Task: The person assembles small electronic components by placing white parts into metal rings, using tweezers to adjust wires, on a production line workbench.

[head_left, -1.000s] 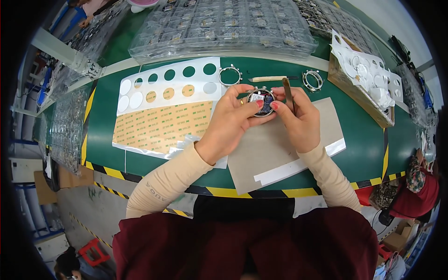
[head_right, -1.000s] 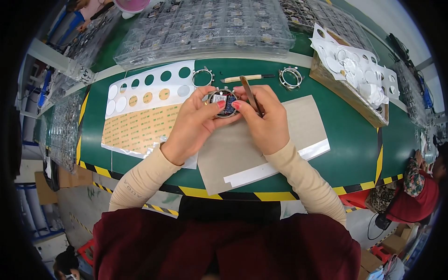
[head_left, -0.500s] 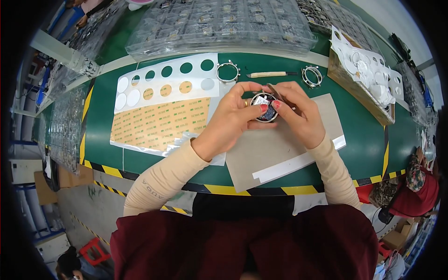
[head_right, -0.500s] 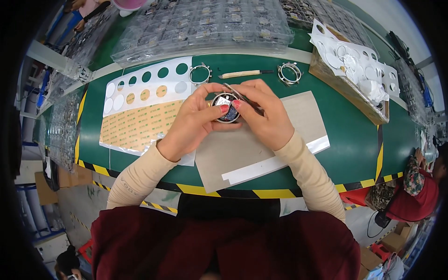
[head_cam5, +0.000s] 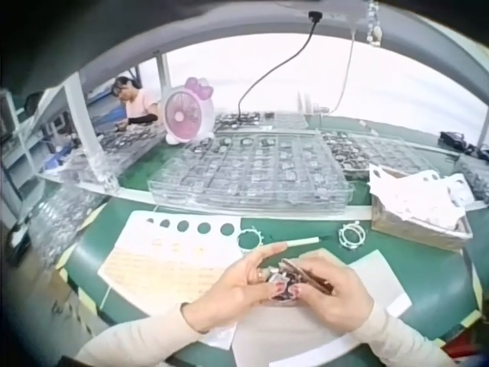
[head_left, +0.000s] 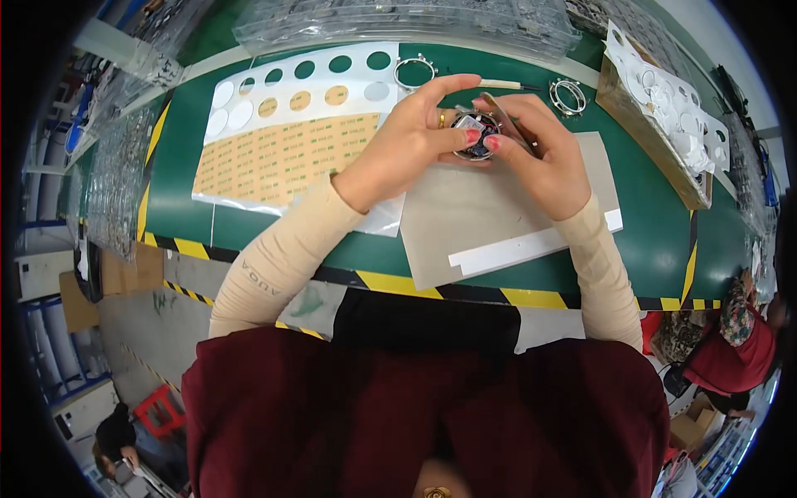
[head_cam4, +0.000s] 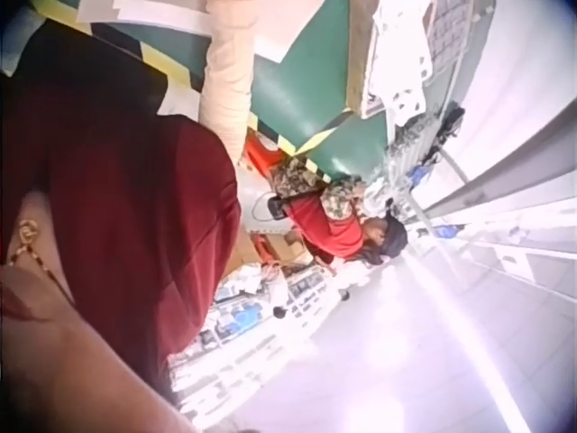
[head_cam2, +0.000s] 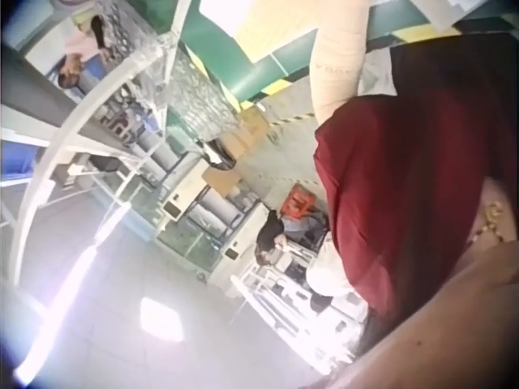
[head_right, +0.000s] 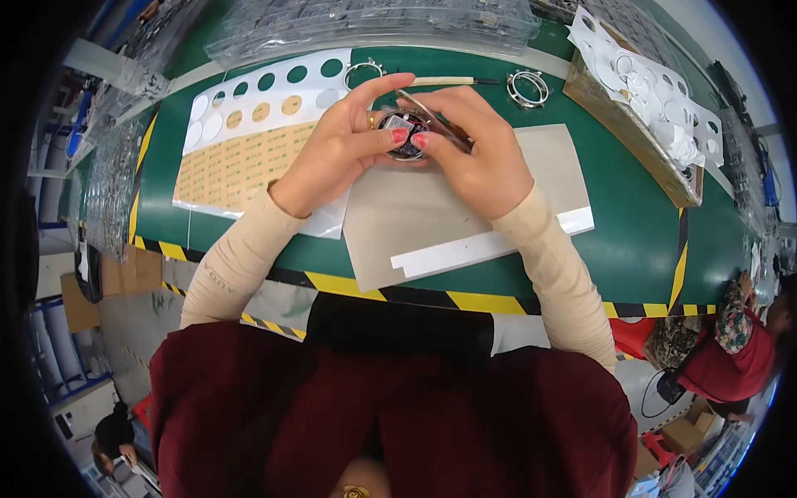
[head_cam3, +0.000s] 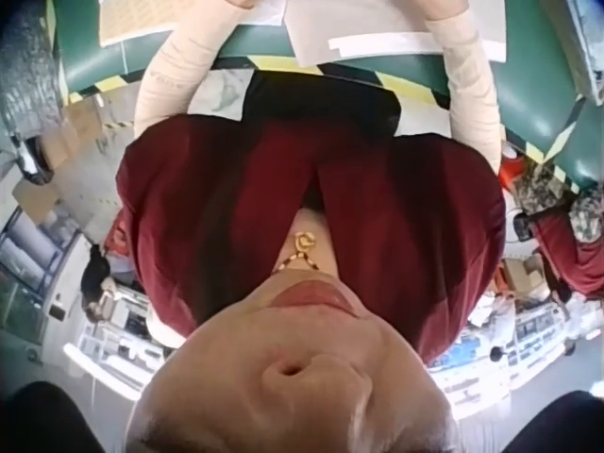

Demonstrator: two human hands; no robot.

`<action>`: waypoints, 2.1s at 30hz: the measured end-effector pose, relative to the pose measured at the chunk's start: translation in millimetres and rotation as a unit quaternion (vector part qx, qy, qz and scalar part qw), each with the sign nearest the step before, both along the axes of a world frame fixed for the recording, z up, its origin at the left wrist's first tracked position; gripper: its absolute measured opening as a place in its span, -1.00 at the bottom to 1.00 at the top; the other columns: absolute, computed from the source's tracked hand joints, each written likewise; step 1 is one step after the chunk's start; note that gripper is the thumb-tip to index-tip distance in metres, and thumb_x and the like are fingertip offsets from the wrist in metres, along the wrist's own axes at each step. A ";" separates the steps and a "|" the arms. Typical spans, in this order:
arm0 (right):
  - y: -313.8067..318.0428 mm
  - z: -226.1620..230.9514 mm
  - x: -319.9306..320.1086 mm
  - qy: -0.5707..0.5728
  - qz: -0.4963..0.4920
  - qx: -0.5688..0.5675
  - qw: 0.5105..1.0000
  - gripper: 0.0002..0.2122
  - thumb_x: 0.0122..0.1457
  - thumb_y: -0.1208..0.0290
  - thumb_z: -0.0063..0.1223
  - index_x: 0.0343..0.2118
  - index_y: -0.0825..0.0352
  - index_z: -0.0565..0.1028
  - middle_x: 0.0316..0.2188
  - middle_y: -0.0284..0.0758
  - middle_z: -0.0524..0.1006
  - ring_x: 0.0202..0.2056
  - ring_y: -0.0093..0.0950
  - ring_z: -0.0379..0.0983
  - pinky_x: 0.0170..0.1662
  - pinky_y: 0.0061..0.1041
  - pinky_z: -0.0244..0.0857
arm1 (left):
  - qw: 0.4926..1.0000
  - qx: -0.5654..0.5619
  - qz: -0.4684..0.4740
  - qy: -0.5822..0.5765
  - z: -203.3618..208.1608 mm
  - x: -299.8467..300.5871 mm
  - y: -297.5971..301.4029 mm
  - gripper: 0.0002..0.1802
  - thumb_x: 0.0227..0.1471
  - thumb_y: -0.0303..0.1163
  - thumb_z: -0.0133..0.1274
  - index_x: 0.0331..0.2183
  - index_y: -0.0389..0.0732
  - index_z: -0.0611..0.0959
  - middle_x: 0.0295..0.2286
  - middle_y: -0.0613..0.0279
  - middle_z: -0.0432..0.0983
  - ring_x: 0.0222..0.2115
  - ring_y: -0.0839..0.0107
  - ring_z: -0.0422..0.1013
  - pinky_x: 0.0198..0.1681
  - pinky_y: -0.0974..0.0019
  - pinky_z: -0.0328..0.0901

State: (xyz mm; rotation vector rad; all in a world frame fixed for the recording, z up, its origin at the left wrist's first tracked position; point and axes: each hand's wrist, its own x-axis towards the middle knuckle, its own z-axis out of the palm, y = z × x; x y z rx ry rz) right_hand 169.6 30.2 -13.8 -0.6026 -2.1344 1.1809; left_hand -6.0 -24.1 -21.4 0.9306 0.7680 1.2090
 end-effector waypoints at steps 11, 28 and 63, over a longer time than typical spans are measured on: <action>-46.3 11.3 35.7 0.103 -0.124 -0.214 0.963 -0.66 0.22 0.25 -0.35 -0.50 0.40 0.39 -0.54 -0.27 0.40 -0.58 -0.58 0.26 -0.54 -0.66 0.12 | 0.971 0.058 0.057 0.224 43.3 -11.9 -83.6 -0.78 0.04 -0.43 -0.13 -0.23 -0.29 0.42 -0.44 0.25 0.46 -0.42 0.53 0.42 -0.41 0.48 0.35; -73.4 -13.6 58.9 0.043 -0.099 -0.346 0.932 -0.87 0.17 0.47 -0.21 -0.34 0.44 0.33 -0.40 -0.13 0.46 -0.49 -0.44 0.47 -0.36 -0.53 0.43 | 0.692 0.334 0.024 0.639 -17.3 10.1 -150.0 -0.64 -0.34 -0.45 0.16 -0.38 -0.13 0.42 -0.20 0.48 0.44 -0.50 0.44 0.26 -0.49 0.44 0.25; 18.6 17.0 42.9 0.344 -0.086 -0.349 0.868 -0.76 0.13 0.48 -0.13 -0.20 0.53 0.33 -0.31 -0.13 0.45 -0.30 -0.37 0.47 -0.24 -0.54 0.41 | 0.989 -0.080 0.082 0.099 44.3 5.2 -56.7 -0.75 0.02 -0.43 -0.10 -0.21 -0.28 0.38 -0.48 0.33 0.36 -0.58 0.56 0.28 -0.50 0.48 0.26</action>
